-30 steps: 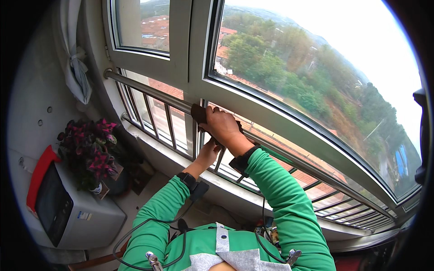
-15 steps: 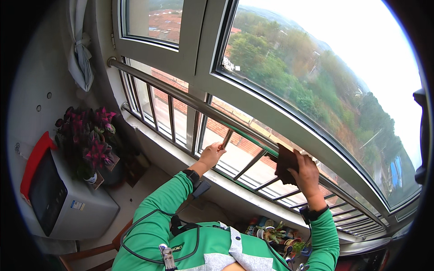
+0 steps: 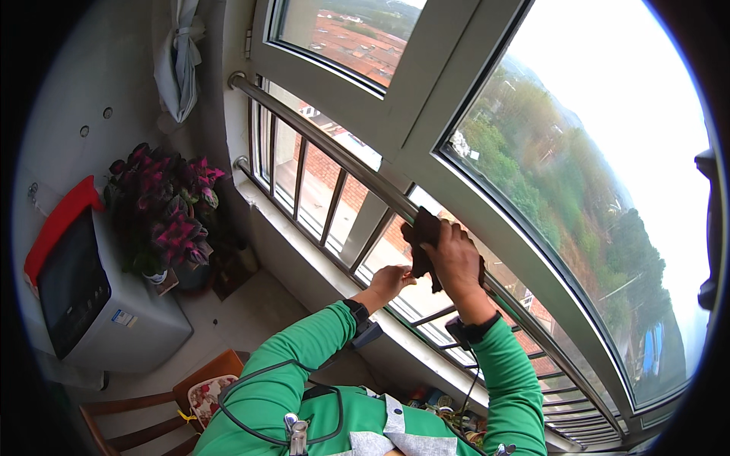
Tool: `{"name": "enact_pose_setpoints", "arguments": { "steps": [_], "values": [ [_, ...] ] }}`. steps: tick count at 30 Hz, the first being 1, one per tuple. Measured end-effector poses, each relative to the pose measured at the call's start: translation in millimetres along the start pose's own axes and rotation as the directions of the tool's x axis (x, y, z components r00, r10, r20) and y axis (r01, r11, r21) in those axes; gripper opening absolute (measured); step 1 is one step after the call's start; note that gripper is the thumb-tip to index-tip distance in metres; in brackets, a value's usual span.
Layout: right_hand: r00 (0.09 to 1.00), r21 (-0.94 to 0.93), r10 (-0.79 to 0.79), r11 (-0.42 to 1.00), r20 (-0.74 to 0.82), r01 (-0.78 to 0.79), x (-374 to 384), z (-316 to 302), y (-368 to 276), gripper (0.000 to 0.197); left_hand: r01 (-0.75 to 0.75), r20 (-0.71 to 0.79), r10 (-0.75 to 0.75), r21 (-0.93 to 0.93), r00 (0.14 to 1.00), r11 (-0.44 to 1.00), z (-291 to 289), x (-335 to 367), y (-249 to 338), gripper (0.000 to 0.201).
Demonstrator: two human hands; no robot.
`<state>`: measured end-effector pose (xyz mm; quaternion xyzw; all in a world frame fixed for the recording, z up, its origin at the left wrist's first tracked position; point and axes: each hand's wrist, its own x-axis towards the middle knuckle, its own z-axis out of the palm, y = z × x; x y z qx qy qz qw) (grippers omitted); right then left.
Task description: The person wipes the metal window frame and sash with a dark cloth, moving along the curved frame and vertical bars. They then open the window and wipe the frame edges before closing it and walking away.
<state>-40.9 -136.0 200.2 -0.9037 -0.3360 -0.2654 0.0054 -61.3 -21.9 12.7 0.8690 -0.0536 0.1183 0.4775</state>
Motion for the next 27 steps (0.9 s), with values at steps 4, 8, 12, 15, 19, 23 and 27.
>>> {"name": "enact_pose_setpoints", "arguments": {
  "steps": [4, 8, 12, 15, 19, 23, 27],
  "values": [
    [0.999, 0.007, -0.036, 0.999, 0.035, 0.036, 81, 30, -62, 0.055, -0.082, -0.044, 0.082, -0.010, 0.996, 0.997, -11, -8, -15, 0.033],
    [0.999, 0.056, -0.046, 0.997, 0.007, 0.046, 122, 43, -98, 0.053, 0.093, -0.257, -0.084, 0.020, 0.963, 0.996, -62, -28, -50, 0.019],
    [0.999, 0.048, -0.026, 0.999, 0.045, 0.024, 138, 51, -112, 0.053, 0.275, -0.525, -0.280, -0.089, 0.803, 0.957, -132, -3, -86, 0.028],
    [0.998, 0.129, -0.065, 0.990, 0.026, 0.061, 128, 48, -100, 0.059, 0.087, -0.593, -0.059, 0.019, 0.803, 0.996, -167, 28, -102, 0.042],
    [0.991, 0.074, -0.129, 0.989, 0.029, 0.127, 75, 20, -54, 0.078, 0.048, -0.277, -0.047, -0.001, 0.960, 0.999, -190, 52, -110, 0.031],
    [0.995, 0.003, -0.073, 0.997, 0.064, 0.073, 4, -21, -9, 0.082, 0.033, -0.279, -0.049, -0.062, 0.959, 0.998, -199, 57, -113, 0.023],
    [0.999, -0.105, 0.001, 0.994, 0.034, 0.003, -13, -22, -8, 0.086, -0.024, -0.302, -0.005, -0.093, 0.953, 0.995, -201, 56, -111, 0.023]
  ]
}}
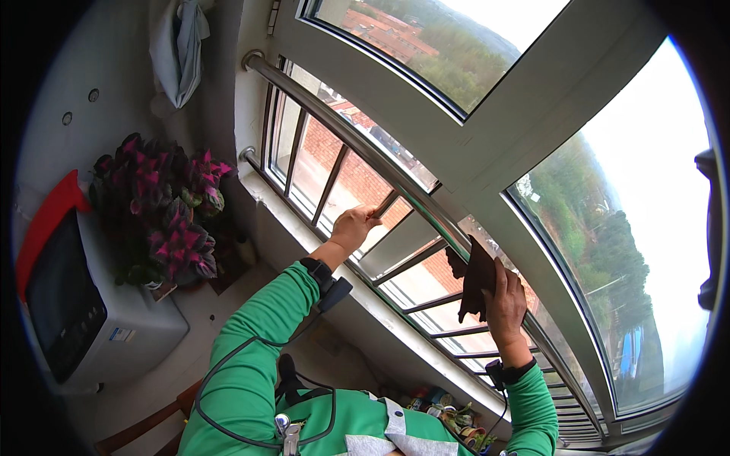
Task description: The person wipes the metal window frame and sash with a dark cloth, moving along the curved frame and vertical bars. They then open the window and wipe the frame edges before closing it and walking away.
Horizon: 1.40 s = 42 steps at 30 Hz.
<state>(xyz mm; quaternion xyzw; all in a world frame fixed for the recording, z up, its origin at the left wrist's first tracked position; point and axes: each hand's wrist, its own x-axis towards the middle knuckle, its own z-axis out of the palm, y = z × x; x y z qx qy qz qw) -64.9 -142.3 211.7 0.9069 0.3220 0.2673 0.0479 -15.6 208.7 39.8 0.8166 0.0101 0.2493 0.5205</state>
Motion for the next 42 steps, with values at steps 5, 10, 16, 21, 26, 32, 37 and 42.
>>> {"name": "enact_pose_setpoints", "arguments": {
  "steps": [5, 10, 16, 21, 26, 32, 37, 42],
  "values": [
    [0.999, 0.024, 0.038, 0.999, 0.034, -0.039, 49, 24, -37, 0.083, 0.024, -0.029, -0.023, 0.015, 0.999, 1.000, 5, -1, 0, 0.017],
    [0.993, -0.016, -0.065, 0.998, -0.101, 0.064, 140, 66, -105, 0.073, 0.038, -0.061, -0.035, 0.049, 0.998, 0.998, 12, -4, -1, 0.013],
    [0.979, 0.054, -0.113, 0.991, -0.167, 0.123, 235, 91, -187, 0.071, 0.175, -0.014, -0.180, 0.317, 0.984, 0.932, 12, -5, 5, 0.027],
    [0.988, 0.161, -0.145, 0.975, -0.048, 0.151, 212, 76, -156, 0.075, 0.205, -0.062, -0.195, 0.333, 0.979, 0.920, 13, -8, 5, 0.027],
    [0.979, 0.143, -0.137, 0.977, -0.149, 0.158, 125, 55, -88, 0.084, 0.140, -0.116, -0.122, 0.165, 0.986, 0.976, 13, -13, 9, 0.024],
    [0.995, 0.091, -0.032, 0.995, -0.096, 0.041, 44, 19, -39, 0.080, 0.151, -0.093, -0.140, 0.116, 0.986, 0.982, 12, -9, 7, 0.022],
    [0.998, 0.097, 0.056, 0.994, 0.018, -0.057, 69, 27, -61, 0.080, 0.069, -0.080, -0.060, 0.109, 0.995, 0.992, 12, -11, -2, 0.022],
    [0.998, -0.063, 0.038, 0.997, -0.042, -0.041, 156, 66, -130, 0.075, 0.034, 0.024, -0.033, -0.030, 0.999, 0.999, 0, -6, -5, 0.020]
  ]
}}
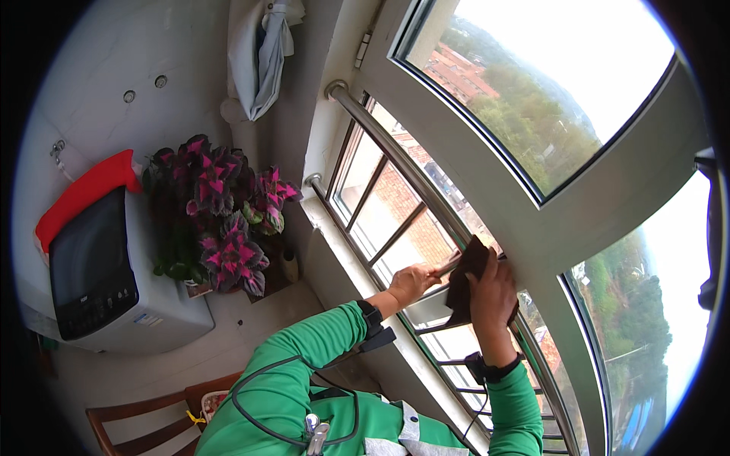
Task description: The person wipes the metal window frame and sash with a dark cloth, moving along the curved frame and vertical bars. They then open the window and wipe the frame edges before closing it and walking away.
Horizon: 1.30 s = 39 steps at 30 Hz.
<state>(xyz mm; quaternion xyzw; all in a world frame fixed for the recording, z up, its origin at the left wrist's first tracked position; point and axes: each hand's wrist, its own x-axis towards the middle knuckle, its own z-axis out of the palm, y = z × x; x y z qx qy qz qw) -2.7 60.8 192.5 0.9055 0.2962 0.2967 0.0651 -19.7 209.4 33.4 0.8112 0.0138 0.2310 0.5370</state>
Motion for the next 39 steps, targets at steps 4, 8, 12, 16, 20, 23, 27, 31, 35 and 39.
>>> {"name": "enact_pose_setpoints", "arguments": {
  "steps": [4, 8, 12, 16, 20, 23, 27, 31, 35, 39],
  "values": [
    [0.997, 0.022, -0.071, 0.997, -0.023, 0.072, 80, 25, -69, 0.073, -0.082, 0.091, 0.068, 0.160, 0.993, 0.984, -33, 1, -9, 0.024],
    [0.996, 0.032, -0.076, 0.996, -0.040, 0.078, 140, 43, -125, 0.068, -0.016, -0.161, 0.055, 0.236, 0.985, 0.972, -84, 19, -37, 0.022],
    [0.997, 0.072, -0.073, 0.995, -0.022, 0.075, 188, 56, -167, 0.062, -0.109, -0.135, 0.119, 0.078, 0.984, 0.991, -100, 42, -62, 0.020],
    [0.993, 0.065, -0.117, 0.991, -0.012, 0.117, 230, 66, -205, 0.063, -0.041, -0.063, 0.031, -0.162, 0.998, 0.986, -81, 56, -85, 0.024],
    [0.990, 0.114, -0.144, 0.983, -0.011, 0.144, 272, 77, -241, 0.058, 0.014, 0.048, -0.010, -0.067, 0.999, 0.998, -70, 65, -102, 0.025],
    [0.982, 0.142, -0.176, 0.973, -0.066, 0.183, 304, 84, -272, 0.056, -0.088, 0.164, 0.051, 0.224, 0.985, 0.971, -73, 70, -100, 0.033],
    [0.984, 0.207, -0.170, 0.962, -0.046, 0.176, 350, 93, -311, 0.057, -0.098, 0.063, 0.095, 0.051, 0.993, 0.994, -84, 66, -86, 0.019],
    [0.981, 0.222, -0.185, 0.956, -0.059, 0.194, 369, 103, -329, 0.060, -0.106, 0.000, 0.106, 0.034, 0.994, 0.994, -96, 64, -79, 0.020],
    [0.980, 0.254, -0.198, 0.947, -0.023, 0.197, 366, 103, -320, 0.061, -0.081, 0.041, 0.080, 0.020, 0.996, 0.996, -104, 63, -73, 0.018],
    [0.971, 0.274, -0.231, 0.939, 0.062, 0.206, 335, 84, -289, 0.063, -0.074, 0.064, 0.074, 0.004, 0.995, 0.997, -110, 61, -71, 0.016]
  ]
}}
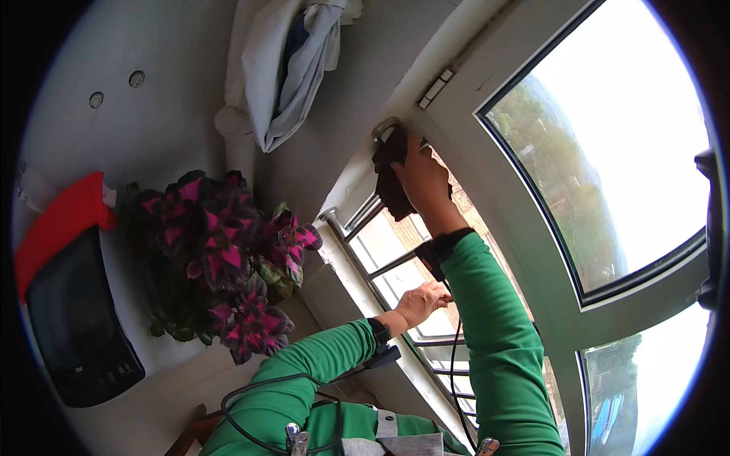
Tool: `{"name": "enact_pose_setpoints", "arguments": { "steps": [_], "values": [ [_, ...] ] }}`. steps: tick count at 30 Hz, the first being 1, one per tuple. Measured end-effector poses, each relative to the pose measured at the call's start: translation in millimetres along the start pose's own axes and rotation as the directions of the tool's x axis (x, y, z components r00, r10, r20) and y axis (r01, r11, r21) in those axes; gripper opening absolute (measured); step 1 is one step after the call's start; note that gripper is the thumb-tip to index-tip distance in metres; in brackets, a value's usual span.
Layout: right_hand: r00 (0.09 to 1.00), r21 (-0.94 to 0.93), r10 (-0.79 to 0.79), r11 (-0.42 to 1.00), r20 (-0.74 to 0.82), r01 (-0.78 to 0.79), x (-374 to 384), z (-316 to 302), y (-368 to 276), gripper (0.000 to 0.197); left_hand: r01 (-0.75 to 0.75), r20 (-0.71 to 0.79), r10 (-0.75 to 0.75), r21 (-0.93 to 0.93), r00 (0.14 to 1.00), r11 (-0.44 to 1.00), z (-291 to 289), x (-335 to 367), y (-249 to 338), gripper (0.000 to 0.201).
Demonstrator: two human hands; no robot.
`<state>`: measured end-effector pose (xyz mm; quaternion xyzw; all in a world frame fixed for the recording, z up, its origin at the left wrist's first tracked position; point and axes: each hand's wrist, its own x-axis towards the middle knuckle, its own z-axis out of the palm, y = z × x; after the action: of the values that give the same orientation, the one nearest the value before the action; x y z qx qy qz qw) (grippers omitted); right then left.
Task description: The person wipes the metal window frame and sash with a dark cloth, moving along the curved frame and vertical bars. They then open the window and wipe the frame edges before closing it and walking away.
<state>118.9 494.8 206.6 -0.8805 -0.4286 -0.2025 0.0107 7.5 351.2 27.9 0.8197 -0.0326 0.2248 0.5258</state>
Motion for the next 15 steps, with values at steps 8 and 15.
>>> {"name": "enact_pose_setpoints", "arguments": {
  "steps": [8, 15],
  "values": [
    [0.991, 0.046, 0.111, 0.992, 0.072, -0.114, -191, -72, 94, 0.067, -0.038, -0.081, 0.039, 0.022, 0.996, 0.999, 11, -1, -7, 0.020],
    [0.978, -0.028, 0.209, 0.978, 0.012, -0.208, -391, -139, 181, 0.076, -0.079, -0.076, 0.083, 0.047, 0.994, 0.996, 6, -5, -1, 0.019]
  ]
}}
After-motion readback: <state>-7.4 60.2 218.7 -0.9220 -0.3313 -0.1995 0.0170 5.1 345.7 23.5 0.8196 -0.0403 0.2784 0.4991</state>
